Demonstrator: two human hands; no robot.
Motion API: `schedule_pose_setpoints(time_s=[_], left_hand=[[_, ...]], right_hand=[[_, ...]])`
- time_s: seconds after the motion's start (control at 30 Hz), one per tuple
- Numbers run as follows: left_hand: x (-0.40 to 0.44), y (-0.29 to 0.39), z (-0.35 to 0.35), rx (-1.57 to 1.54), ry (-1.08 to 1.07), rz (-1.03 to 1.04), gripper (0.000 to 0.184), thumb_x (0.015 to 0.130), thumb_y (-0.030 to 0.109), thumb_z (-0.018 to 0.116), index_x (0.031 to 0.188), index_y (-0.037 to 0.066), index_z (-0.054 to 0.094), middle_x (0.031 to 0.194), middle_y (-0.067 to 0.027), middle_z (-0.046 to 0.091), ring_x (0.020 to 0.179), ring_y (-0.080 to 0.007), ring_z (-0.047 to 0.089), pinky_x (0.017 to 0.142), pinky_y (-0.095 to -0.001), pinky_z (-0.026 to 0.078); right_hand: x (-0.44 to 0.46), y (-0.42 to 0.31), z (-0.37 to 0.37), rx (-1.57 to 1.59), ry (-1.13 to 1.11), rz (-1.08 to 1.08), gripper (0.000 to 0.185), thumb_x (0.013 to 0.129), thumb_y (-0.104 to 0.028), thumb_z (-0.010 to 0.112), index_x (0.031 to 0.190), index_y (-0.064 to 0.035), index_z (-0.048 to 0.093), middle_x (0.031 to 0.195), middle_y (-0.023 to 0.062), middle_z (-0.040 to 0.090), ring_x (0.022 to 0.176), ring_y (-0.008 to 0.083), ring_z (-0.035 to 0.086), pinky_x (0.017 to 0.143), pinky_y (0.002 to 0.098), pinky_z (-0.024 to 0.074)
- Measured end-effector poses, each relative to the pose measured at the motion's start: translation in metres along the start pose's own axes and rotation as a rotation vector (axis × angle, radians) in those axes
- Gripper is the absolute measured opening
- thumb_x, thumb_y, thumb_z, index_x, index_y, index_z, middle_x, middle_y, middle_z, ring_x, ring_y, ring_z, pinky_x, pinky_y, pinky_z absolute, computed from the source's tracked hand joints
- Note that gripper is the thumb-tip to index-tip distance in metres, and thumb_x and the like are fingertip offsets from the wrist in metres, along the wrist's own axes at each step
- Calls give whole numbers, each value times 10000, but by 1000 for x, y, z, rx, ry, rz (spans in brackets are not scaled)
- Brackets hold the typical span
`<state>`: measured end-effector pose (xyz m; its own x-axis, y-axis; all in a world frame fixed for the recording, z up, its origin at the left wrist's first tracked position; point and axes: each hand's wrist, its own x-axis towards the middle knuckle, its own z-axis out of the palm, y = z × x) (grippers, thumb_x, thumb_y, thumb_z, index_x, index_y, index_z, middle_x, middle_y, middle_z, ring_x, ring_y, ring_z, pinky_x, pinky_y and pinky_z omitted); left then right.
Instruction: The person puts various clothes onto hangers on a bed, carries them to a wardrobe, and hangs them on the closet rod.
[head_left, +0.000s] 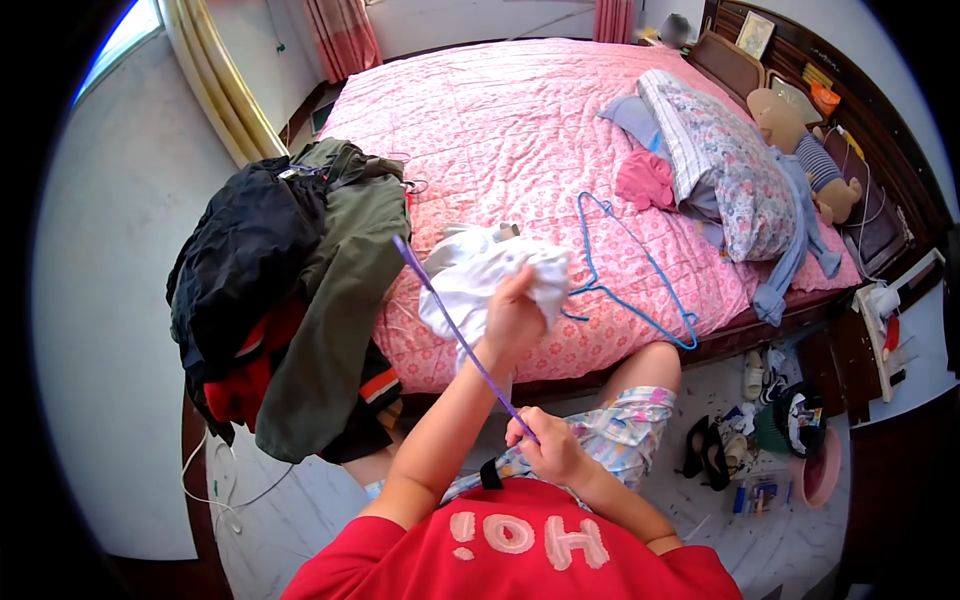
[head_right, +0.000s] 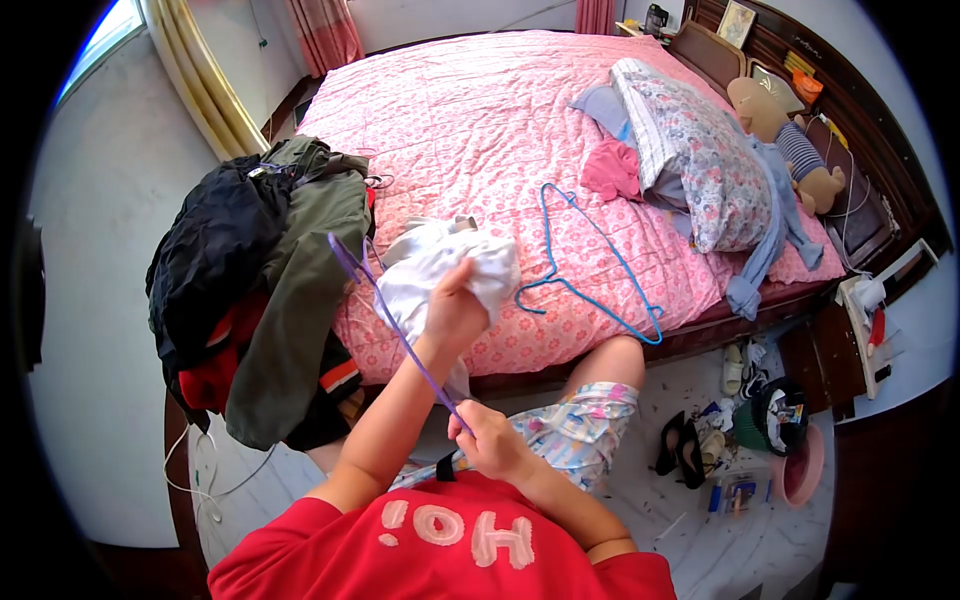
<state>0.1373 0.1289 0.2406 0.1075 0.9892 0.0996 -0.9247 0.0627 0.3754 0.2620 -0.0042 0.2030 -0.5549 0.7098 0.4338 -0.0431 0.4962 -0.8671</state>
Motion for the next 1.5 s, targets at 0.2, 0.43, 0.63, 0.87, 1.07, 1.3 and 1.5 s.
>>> schedule_pose_setpoints(time_s=[0.2, 0.43, 0.63, 0.87, 1.07, 1.3, 1.5], left_hand=[[8, -54, 26, 928, -254, -570, 344, 909, 208, 548, 1198, 32, 490, 1051, -111, 587, 967, -189, 580, 832, -317, 465], [-76, -18, 21, 1652, -203, 661, 275, 703, -18, 627, 972, 21, 583, 1043, -160, 587, 961, -348, 549, 840, -394, 441], [-102, -18, -11, 1840, 223, 792, 459, 626, 61, 730, 1023, 10, 504, 1037, -168, 515, 970, -359, 499, 827, -411, 409], [-78, -16, -23, 1724, 62, 345, 237, 692, 55, 710, 860, 6, 551, 808, -119, 568, 732, -237, 578, 638, -326, 447], [-113, 7, 90, 1579, -559, 128, 223, 715, 114, 742, 836, 24, 578, 748, -87, 565, 633, -158, 558, 554, -268, 440], [-56, 16, -5, 1506, 379, 737, 339, 772, 121, 694, 1067, 9, 569, 837, -51, 595, 815, -168, 592, 805, -293, 466], [-34, 67, -1, 1236, -102, 224, 334, 745, -11, 670, 1064, -40, 578, 1009, -64, 621, 966, -139, 565, 851, -287, 447]], right_hand=[[0, -6, -13, 326, 402, 54, 48, 844, -22, 387, 839, -21, 435, 750, 121, 598, 718, 204, 595, 755, 330, 478], [-3, -21, -43, 196, 502, -49, 78, 839, 24, 336, 807, -31, 381, 760, 157, 607, 738, 226, 592, 757, 363, 493], [14, -33, -58, 287, 618, -117, 94, 822, 48, 315, 802, -25, 370, 762, 167, 605, 754, 238, 591, 756, 354, 502], [15, -25, -58, 254, 654, -111, 92, 792, 47, 326, 794, -25, 383, 907, 194, 596, 849, 216, 562, 818, 332, 464], [10, -17, -81, 153, 641, -13, 46, 789, -6, 375, 765, -20, 411, 1023, 203, 567, 916, 200, 541, 848, 321, 444], [6, -36, -105, 383, 684, -31, 44, 767, -8, 379, 733, -28, 397, 902, 223, 587, 747, 225, 605, 688, 323, 520], [-1, -37, -133, 532, 717, -15, 28, 703, -58, 382, 721, -36, 384, 855, 216, 579, 669, 231, 590, 560, 298, 497]])
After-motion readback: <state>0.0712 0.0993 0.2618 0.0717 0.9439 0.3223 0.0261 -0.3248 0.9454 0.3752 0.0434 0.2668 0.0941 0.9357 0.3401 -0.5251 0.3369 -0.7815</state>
